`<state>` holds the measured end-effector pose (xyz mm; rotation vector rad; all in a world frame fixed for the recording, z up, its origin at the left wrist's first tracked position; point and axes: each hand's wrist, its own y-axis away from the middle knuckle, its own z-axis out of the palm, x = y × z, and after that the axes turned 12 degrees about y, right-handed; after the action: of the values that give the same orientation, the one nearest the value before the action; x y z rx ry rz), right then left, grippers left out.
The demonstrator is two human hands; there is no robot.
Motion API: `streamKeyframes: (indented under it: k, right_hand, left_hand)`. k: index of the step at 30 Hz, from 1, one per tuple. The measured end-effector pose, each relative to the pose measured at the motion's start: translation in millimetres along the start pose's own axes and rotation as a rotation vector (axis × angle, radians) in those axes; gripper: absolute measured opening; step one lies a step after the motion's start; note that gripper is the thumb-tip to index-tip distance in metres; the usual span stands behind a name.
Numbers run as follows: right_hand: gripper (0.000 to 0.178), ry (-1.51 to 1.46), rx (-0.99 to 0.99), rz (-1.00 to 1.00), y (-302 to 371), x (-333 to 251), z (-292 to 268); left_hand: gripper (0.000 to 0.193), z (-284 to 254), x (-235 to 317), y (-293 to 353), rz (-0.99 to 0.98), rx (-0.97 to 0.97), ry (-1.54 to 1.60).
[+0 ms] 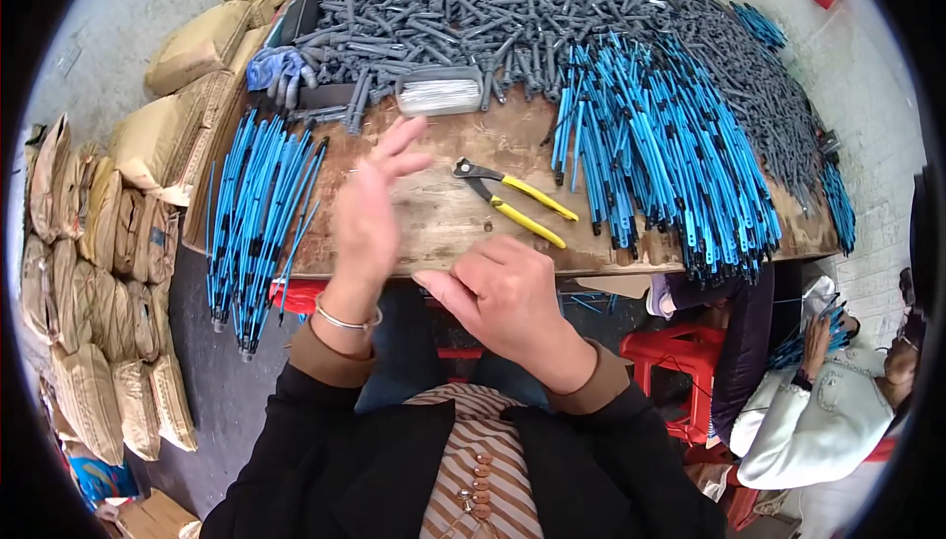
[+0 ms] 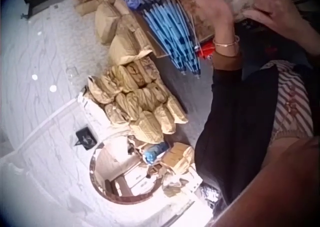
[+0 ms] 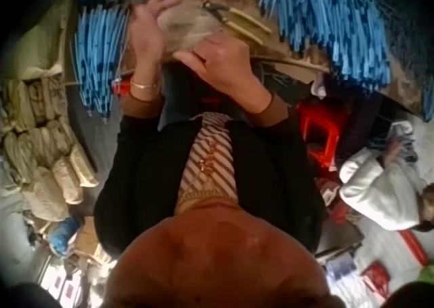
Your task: The person gathers groups of wires, processes them with pliers, and secures them into bundles with rubber bands.
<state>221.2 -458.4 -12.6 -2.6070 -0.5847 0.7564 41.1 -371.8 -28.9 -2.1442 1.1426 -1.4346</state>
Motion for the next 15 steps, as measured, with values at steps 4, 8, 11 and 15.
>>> streamKeyframes:
  k: [4, 8, 11, 15]
  right_hand:
    - [0.034, 0.071, 0.116, 0.08, -16, 33, -16]
    - [0.014, 0.254, 0.167, 0.253, -42, 98, -47]
    - [0.016, 0.471, 0.094, 0.403, -66, 155, -76]
    - [0.021, 0.731, -0.051, 0.602, -99, 227, -87]
  left_hand:
    - [0.053, 1, -20, -12, -0.56, 0.321, 0.648]
    - [0.054, 38, -13, -32, -0.313, 0.194, -0.024]
    - [0.056, 55, -21, -14, -0.41, 0.106, 0.169]
    - [0.047, 81, -17, -4, -0.232, 0.011, 0.205]
